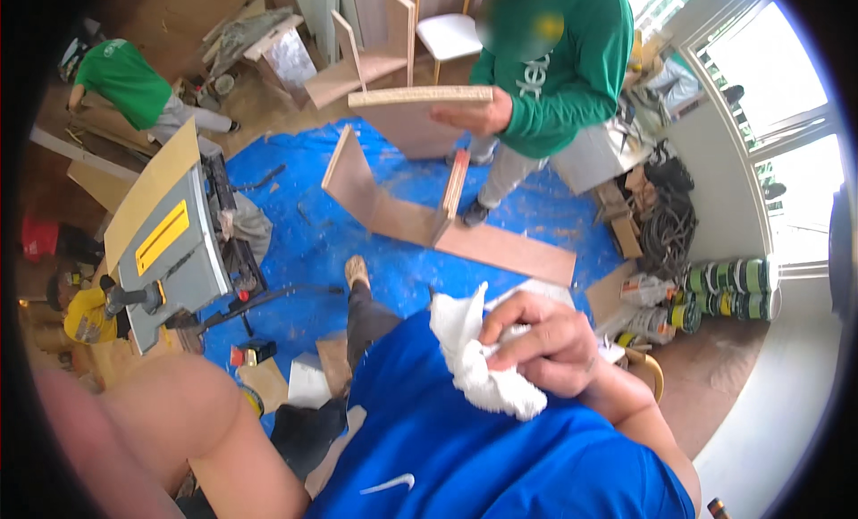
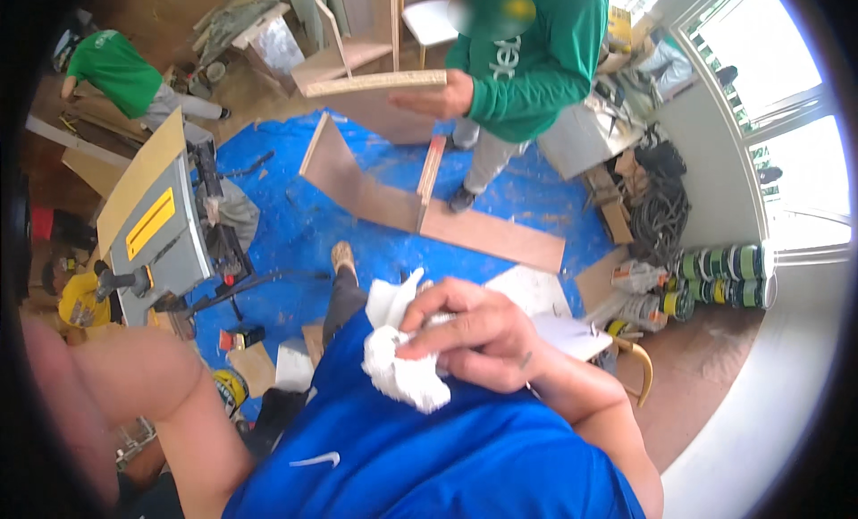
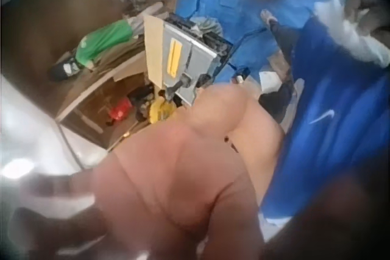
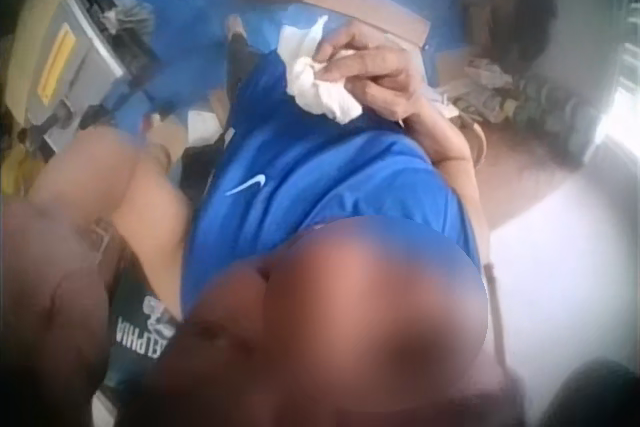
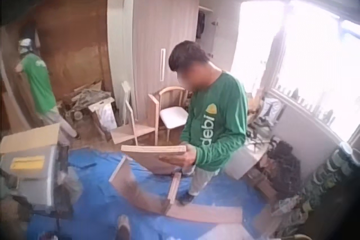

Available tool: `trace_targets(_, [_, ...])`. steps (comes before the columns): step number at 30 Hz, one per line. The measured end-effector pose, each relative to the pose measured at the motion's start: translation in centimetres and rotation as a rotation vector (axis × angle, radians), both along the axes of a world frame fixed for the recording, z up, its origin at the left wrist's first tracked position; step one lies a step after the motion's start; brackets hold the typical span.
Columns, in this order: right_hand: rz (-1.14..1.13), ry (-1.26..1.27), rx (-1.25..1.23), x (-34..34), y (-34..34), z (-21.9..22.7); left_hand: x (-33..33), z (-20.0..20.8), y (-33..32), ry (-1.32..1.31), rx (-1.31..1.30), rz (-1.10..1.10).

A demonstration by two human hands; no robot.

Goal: The person assembles a wooden cabinet by aligning panels and securing them with screws. They use a power drill to fasten the pieces together while another person assists by holding the panels in place.

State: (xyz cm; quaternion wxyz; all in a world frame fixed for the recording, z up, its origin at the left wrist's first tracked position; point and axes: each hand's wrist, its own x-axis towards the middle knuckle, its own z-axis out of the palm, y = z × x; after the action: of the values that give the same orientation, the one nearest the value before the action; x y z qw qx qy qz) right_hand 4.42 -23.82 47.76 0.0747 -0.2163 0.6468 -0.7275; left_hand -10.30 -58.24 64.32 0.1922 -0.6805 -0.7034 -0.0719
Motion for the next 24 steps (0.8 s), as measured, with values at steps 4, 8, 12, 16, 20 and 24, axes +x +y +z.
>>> trace_targets(4, [-0.145,0.094,0.115,0.0,-0.5,-0.1,-1.1,-1.9,2.2,-0.242,0.128,0.032])
trace_targets(8, [-0.36,0.135,0.322,-0.7,-0.8,-0.3,-0.9,-12.8,8.7,-1.122,0.293,0.098])
trace_targets(12, [-0.501,0.104,0.468,-2.0,-1.5,-3.0,4.4,-24.5,13.3,-1.797,0.493,0.109])
trace_targets(16, [-0.486,0.18,0.648,-3.9,-1.6,-5.3,5.0,-27.2,15.1,-2.202,0.777,0.35])
trace_targets(20, [-0.551,0.128,0.34,-2.3,2.5,1.3,2.1,-27.8,12.8,-2.255,1.012,0.5])
trace_targets(24, [-0.343,0.469,-0.447,1.4,4.5,10.1,-2.7,-28.6,9.1,-2.224,1.098,0.511])
